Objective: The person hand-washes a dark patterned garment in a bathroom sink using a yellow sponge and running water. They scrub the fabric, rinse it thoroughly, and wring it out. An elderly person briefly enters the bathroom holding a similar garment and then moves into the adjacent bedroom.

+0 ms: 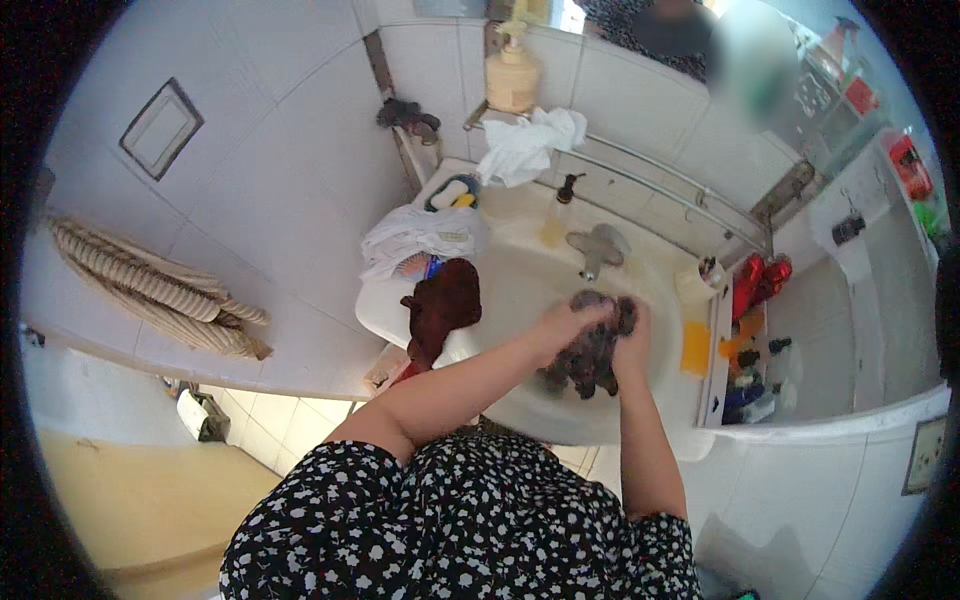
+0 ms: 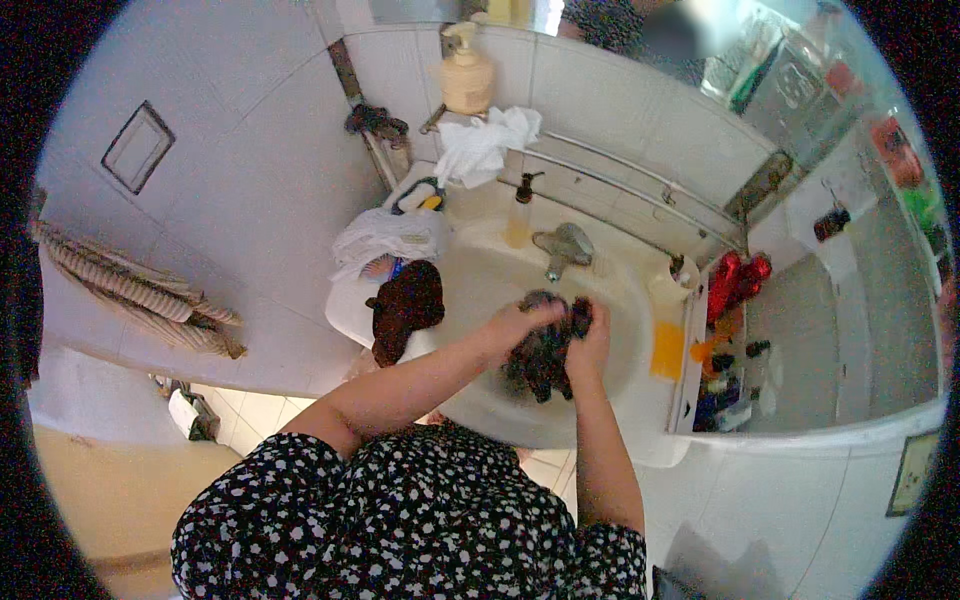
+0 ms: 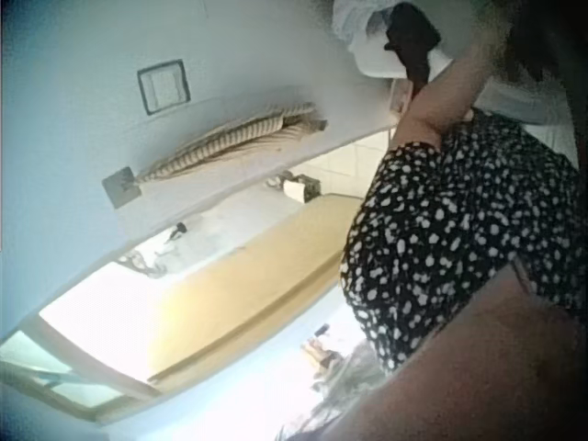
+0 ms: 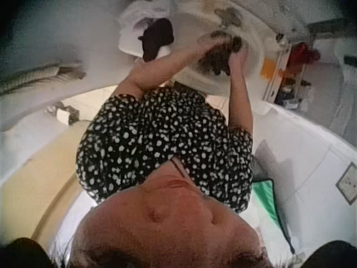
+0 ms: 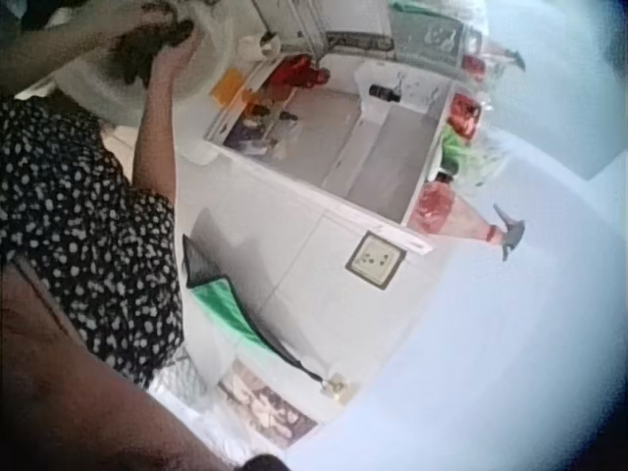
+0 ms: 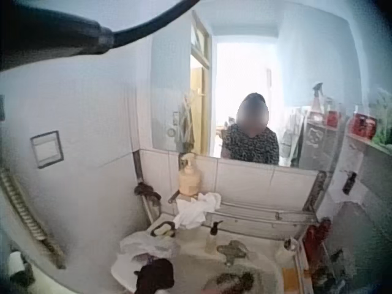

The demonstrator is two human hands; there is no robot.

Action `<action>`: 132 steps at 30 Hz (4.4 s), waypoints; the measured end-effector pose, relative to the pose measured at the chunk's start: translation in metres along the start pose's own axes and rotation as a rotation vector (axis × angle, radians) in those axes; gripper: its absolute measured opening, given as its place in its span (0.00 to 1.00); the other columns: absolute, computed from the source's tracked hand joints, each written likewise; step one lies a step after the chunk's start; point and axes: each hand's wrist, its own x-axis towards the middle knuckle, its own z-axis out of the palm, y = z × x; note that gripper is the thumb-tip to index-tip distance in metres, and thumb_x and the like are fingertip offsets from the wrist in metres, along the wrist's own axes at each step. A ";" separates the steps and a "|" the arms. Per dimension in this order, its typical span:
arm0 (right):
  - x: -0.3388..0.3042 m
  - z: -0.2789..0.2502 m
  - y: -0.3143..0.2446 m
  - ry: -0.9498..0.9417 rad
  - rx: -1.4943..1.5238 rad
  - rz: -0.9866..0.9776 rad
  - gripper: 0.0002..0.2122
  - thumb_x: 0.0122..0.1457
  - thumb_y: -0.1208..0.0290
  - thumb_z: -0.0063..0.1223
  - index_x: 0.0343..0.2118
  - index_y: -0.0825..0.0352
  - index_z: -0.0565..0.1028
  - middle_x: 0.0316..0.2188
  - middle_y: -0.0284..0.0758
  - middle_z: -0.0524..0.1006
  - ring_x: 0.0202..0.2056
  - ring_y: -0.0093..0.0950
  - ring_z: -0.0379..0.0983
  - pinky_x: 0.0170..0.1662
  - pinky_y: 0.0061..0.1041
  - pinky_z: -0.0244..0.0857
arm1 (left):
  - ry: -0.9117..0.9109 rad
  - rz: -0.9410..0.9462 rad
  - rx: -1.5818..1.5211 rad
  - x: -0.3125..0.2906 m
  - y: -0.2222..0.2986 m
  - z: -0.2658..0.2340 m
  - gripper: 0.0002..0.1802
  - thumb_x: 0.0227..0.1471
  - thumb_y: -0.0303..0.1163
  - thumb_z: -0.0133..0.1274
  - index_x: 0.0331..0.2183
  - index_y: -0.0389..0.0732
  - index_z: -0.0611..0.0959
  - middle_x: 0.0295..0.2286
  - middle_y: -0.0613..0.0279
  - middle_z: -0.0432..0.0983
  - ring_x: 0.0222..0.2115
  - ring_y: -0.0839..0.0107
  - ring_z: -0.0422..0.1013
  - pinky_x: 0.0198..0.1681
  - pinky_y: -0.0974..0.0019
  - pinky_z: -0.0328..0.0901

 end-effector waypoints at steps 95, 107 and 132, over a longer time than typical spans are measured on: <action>-0.006 -0.054 0.006 -0.720 0.232 0.142 0.18 0.44 0.70 0.60 0.40 0.64 0.71 0.43 0.36 0.68 0.48 0.30 0.62 0.52 0.28 0.56 | -0.627 -0.044 -0.103 -0.037 0.073 -0.029 0.26 0.53 0.42 0.42 0.47 0.31 0.71 0.45 0.56 0.68 0.46 0.66 0.65 0.51 0.63 0.56; -0.031 -0.129 -0.003 -0.179 0.219 0.197 0.06 0.45 0.77 0.57 0.28 0.69 0.73 0.29 0.30 0.70 0.34 0.21 0.66 0.41 0.18 0.58 | 0.055 -0.148 0.149 0.111 -0.066 -0.035 0.13 0.53 0.37 0.47 0.36 0.39 0.77 0.31 0.65 0.74 0.33 0.72 0.69 0.37 0.70 0.65; -0.009 -0.123 -0.003 -0.269 0.203 0.231 0.08 0.48 0.74 0.57 0.32 0.67 0.74 0.34 0.29 0.71 0.38 0.19 0.65 0.43 0.18 0.58 | -0.643 0.867 2.872 0.195 -0.105 -0.080 0.10 0.43 0.34 0.48 0.28 0.44 0.82 0.33 0.61 0.74 0.39 0.60 0.68 0.43 0.57 0.62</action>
